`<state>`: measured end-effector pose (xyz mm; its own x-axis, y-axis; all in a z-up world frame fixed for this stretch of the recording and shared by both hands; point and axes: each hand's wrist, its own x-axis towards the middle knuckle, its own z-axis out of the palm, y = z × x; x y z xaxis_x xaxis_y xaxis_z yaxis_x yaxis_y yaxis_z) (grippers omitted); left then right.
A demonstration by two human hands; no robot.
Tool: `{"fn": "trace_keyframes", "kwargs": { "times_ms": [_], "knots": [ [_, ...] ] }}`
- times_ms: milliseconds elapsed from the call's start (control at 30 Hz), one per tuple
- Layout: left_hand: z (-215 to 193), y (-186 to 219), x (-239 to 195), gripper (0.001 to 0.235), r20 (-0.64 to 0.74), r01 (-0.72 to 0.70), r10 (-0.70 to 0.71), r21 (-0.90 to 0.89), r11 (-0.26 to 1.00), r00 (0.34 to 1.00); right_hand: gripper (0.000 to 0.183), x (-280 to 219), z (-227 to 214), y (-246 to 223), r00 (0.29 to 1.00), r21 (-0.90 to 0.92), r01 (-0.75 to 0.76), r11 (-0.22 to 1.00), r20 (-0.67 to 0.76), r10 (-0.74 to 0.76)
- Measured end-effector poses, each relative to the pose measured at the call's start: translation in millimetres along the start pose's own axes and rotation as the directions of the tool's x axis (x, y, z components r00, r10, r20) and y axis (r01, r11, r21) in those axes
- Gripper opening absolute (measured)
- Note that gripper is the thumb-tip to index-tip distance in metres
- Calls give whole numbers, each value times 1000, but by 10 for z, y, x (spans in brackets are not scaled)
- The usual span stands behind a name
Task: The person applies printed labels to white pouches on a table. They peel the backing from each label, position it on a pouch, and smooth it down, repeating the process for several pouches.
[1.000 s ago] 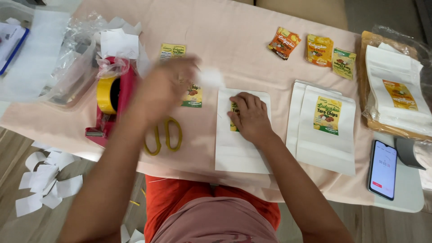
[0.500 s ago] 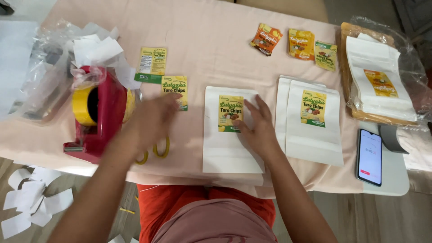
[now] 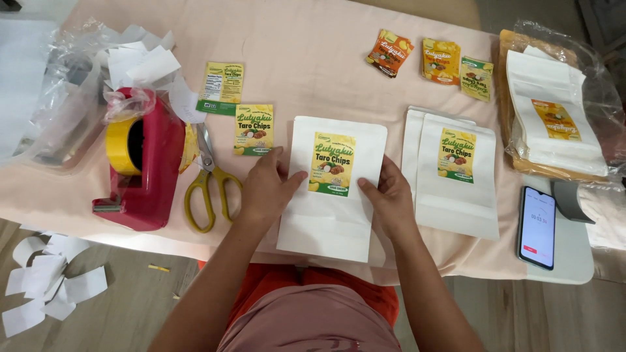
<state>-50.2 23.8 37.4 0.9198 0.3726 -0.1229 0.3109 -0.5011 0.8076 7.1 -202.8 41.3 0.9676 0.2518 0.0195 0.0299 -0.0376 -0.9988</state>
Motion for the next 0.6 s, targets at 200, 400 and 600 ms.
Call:
{"fn": "trace_keyframes", "kwargs": {
  "times_ms": [200, 400, 600],
  "knots": [
    [194, -284, 56, 20, -199, -168, 129, -197, 966, 971, 51, -42, 5, 54, 997, 36, -10, 999, -71, 12],
    [106, -298, -57, 17, -156, -164, 134, -200, 966, 979, 33, 228, -436, 259, 956, 10, 78, 997, -286, -72],
    [-497, -391, -395, 5, -446, -323, 311, 50, 945, 839, 21, 331, -1039, -192, 863, -127, 176, 976, -457, -215]
  ]
}}
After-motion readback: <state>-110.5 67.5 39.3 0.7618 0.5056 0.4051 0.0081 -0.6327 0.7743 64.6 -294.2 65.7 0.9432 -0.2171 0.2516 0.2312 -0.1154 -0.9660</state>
